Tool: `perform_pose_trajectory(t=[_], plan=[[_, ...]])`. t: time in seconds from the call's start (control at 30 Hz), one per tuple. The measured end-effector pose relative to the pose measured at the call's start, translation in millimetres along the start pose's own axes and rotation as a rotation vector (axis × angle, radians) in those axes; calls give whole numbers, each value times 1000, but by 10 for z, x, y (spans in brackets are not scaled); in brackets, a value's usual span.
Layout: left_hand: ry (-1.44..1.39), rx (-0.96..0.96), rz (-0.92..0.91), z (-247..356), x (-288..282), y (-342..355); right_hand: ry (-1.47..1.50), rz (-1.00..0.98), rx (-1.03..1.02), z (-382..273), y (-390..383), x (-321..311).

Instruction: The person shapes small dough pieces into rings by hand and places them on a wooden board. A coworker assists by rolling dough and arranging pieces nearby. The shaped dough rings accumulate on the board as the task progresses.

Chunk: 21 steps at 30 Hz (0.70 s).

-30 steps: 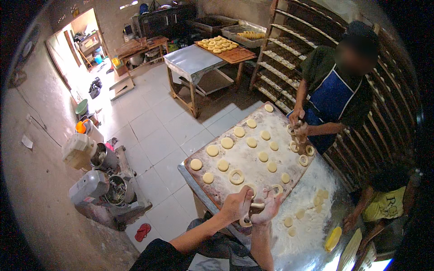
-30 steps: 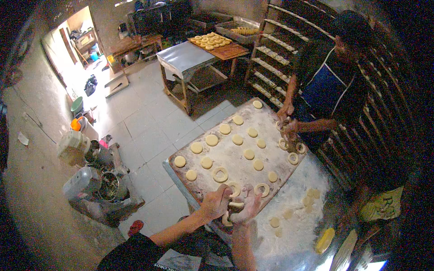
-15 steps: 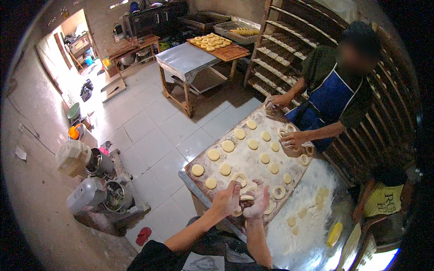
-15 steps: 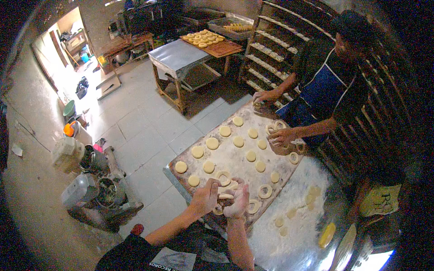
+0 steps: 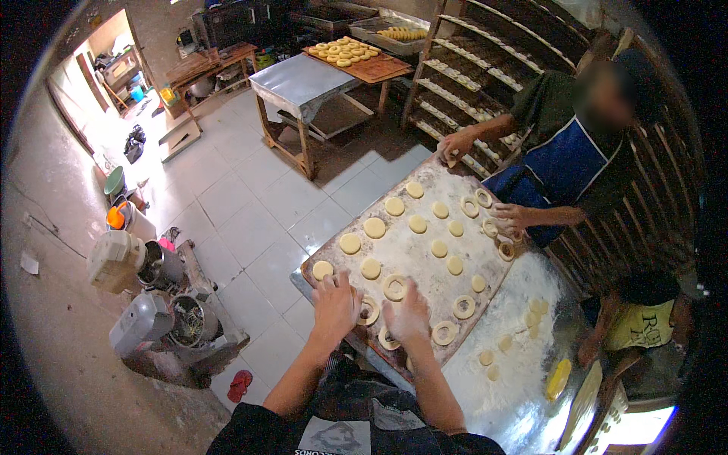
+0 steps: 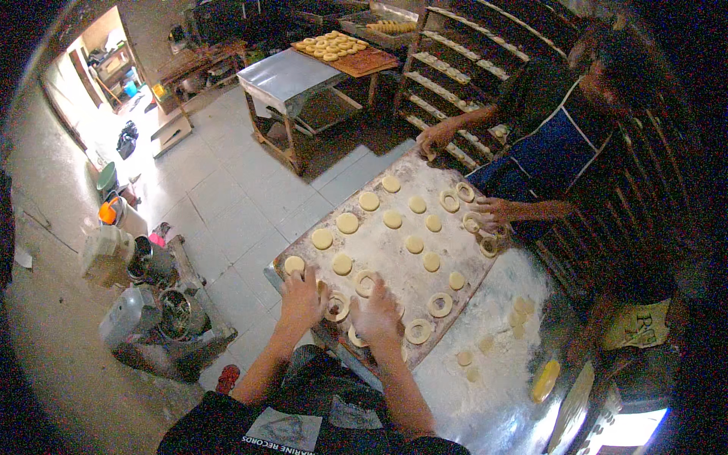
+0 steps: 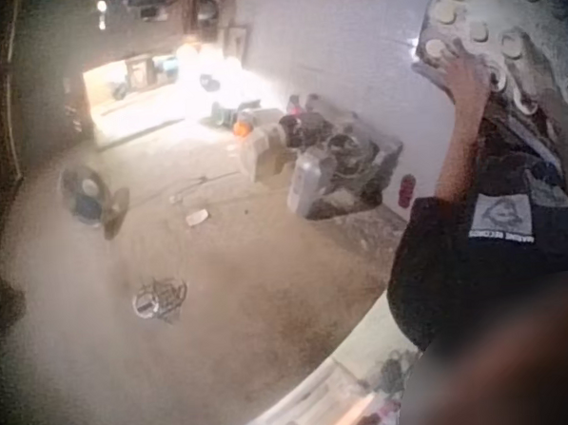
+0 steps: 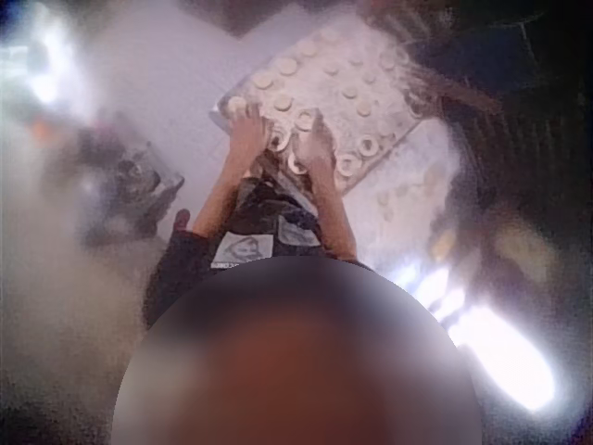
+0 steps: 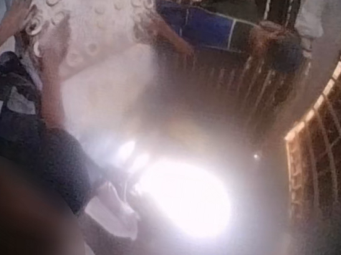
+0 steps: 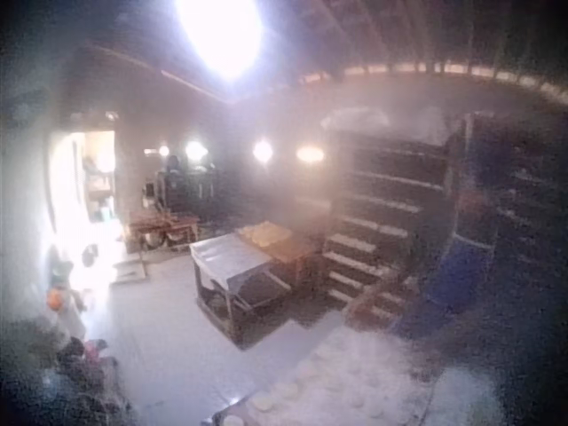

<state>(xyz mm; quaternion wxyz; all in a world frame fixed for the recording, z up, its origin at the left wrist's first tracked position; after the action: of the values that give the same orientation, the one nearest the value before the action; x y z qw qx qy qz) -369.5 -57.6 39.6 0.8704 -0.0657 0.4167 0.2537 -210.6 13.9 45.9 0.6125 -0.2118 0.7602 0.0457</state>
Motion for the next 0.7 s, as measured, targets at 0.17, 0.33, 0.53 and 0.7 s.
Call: perform_pose_trajectory(t=[0.17, 0.33, 0.53, 0.7], plan=[[16, 9, -129, 19, 113, -226, -143, -87, -44, -239, -39, 209], [6, -11, -93, 7, 149, -242, -167, -19, -106, -184, 30, 189], [38, -23, 59, -241, 207, -68, -192, 164, -174, -287, 669, 324], [-175, 39, -163, -280, 218, 76, -55, -19, -468, -554, 1009, 432]])
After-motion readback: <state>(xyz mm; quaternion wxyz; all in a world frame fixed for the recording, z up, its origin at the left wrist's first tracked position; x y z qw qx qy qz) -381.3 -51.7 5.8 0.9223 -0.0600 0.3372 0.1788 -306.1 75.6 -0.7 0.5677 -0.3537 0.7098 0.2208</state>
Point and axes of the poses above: each hand's wrist, its own y-axis towards the middle knuckle, its own x-axis out of the palm, z = x × y, the point moved 5 cm from there along y, towards the middle knuckle, and after that the axes turned 14 degrees about -y, right-handed, at the moved point
